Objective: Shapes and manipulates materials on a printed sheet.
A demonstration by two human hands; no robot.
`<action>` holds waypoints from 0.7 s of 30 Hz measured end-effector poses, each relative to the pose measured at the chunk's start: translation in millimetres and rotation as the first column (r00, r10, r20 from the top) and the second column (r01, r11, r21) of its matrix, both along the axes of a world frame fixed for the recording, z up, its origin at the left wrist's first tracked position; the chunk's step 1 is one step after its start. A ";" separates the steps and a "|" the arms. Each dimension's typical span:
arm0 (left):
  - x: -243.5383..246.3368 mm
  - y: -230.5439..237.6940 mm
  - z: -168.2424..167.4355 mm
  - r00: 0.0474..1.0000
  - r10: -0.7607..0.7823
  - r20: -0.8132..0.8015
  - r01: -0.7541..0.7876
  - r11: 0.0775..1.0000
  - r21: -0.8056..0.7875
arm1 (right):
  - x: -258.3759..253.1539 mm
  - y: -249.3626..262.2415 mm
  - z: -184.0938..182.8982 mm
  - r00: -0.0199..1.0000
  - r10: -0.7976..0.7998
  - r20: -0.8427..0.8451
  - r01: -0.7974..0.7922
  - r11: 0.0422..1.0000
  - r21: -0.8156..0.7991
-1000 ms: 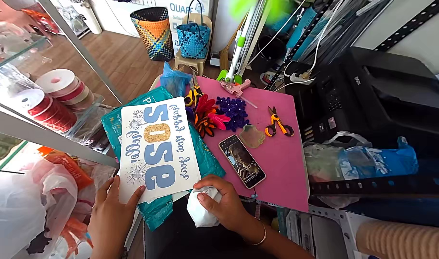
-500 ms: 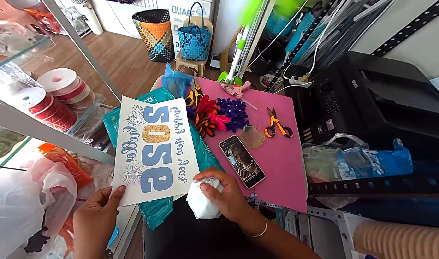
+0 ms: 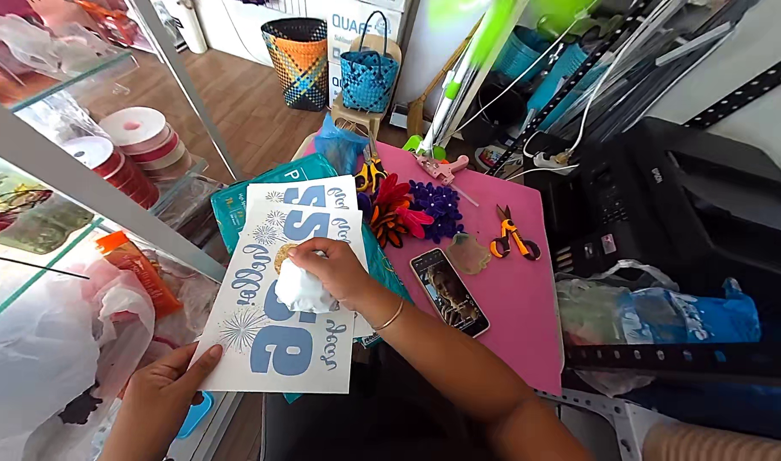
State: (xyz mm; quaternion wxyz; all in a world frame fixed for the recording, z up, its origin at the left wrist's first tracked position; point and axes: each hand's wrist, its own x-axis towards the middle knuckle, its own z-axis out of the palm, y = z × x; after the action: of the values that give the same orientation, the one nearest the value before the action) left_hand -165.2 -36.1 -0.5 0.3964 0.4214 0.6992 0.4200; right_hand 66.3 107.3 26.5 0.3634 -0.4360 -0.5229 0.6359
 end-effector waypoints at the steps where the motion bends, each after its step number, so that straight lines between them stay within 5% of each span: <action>1: -2.4 -0.2 -1.3 1.000 -0.003 0.017 0.003 1.000 0.001 | -5.8 3.3 -3.5 0.999 0.016 0.039 -0.016 1.000 -0.005; 4: -8.2 0.9 -6.1 0.994 -0.020 0.104 0.015 0.999 0.043 | -16.4 10.0 -15.3 0.989 0.041 0.143 -0.041 0.999 -0.005; 7: -10.5 2.9 -14.1 0.925 -0.125 0.359 0.061 0.981 0.185 | -19.9 11.9 -20.9 0.973 0.028 0.228 -0.035 0.999 0.028; 11: 7.9 20.3 -10.5 0.509 -0.209 0.835 0.036 0.974 0.222 | -20.0 12.0 -21.7 0.952 0.035 0.303 -0.046 0.998 0.030; 14: 19.3 34.3 -16.1 0.282 -0.264 0.922 0.030 0.963 0.266 | -18.3 13.1 -24.1 0.960 0.023 0.279 -0.034 0.999 0.036; 17: 32.2 43.2 -16.4 0.348 -0.201 0.916 -0.033 0.974 0.226 | -14.4 14.8 -25.6 0.983 -0.006 0.184 0.008 1.000 -0.010; 21: 51.7 36.7 -4.7 0.775 -0.158 0.611 0.005 0.970 0.244 | -11.7 13.3 -24.4 0.997 -0.046 0.056 0.049 0.997 -0.060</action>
State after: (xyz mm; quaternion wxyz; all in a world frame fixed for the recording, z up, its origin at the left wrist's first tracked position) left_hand -113.4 0.7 -5.2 0.5729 0.3307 0.4555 0.5957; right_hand 54.6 120.6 2.1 0.3504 -0.4767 -0.5022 0.6307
